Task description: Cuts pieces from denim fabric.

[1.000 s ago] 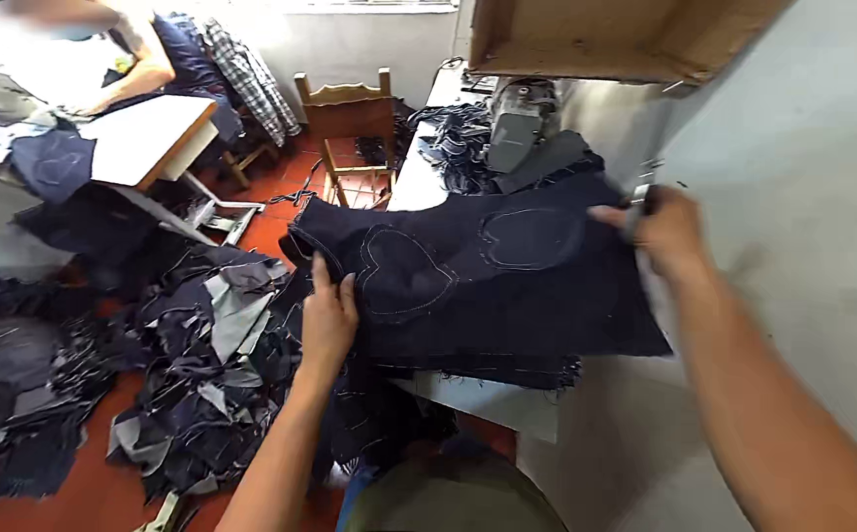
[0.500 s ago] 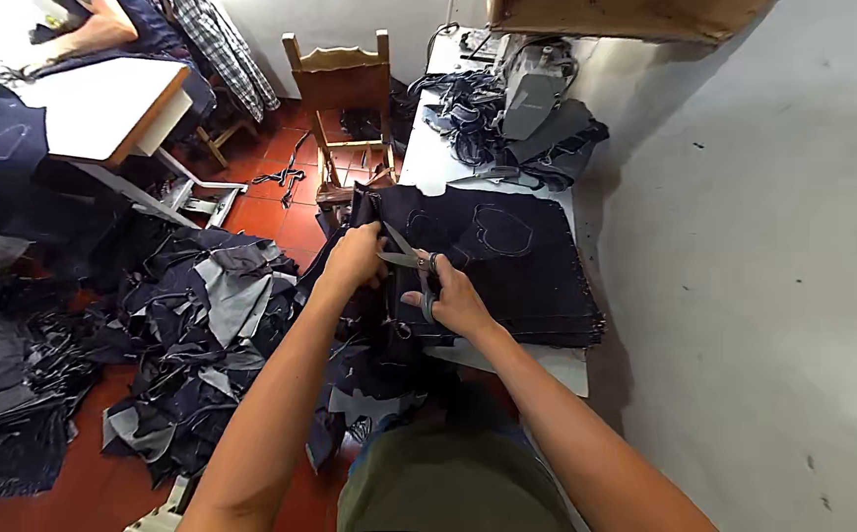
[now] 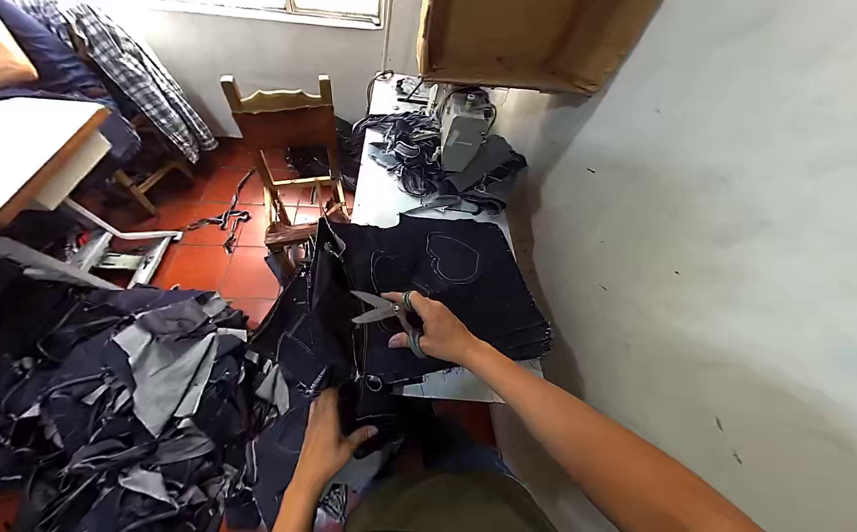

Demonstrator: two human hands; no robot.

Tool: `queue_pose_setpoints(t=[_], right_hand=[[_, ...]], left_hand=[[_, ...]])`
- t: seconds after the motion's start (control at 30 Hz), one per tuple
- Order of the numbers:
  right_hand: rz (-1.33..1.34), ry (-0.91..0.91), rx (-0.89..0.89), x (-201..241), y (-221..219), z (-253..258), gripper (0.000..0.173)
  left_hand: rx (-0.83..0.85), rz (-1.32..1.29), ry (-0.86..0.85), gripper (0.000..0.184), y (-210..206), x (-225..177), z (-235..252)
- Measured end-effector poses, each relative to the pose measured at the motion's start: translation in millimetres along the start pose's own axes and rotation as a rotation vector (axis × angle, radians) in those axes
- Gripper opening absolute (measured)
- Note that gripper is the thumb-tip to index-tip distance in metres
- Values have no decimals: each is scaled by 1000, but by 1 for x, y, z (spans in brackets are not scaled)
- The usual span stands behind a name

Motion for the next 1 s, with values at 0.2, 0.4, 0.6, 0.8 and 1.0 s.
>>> queue_pose_setpoints(t=[0.2,0.4,0.6,0.8,1.0], right_hand=[[175,-253,51,-37,49,20,41],[-210,-731,-415,-144,134,16,52],[-522,-933,-238,-186,142,-13,55],[-485,-1029,-364,-182,116,-56,76],[-406,-1106,-440,-183,112,-108,82]], left_hand=[[-178,49,-86,38,-25,-3,-10],[-168,-43,-10,38,-15,-33,-12],[26,4,77,18,22,-54,-9],[-17,225,2,42,36,-72,-10],[-9,-320,160,16,63,-100,2]])
Point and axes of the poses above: each hand's wrist, its own z-axis towards the middle knuckle, its own y-axis out of the back of the hand, x = y × z, the point moved 1 cm from there along z, towards the middle knuckle, and after that the axes turned 13 degrees about -x, right-handed, at the moved point
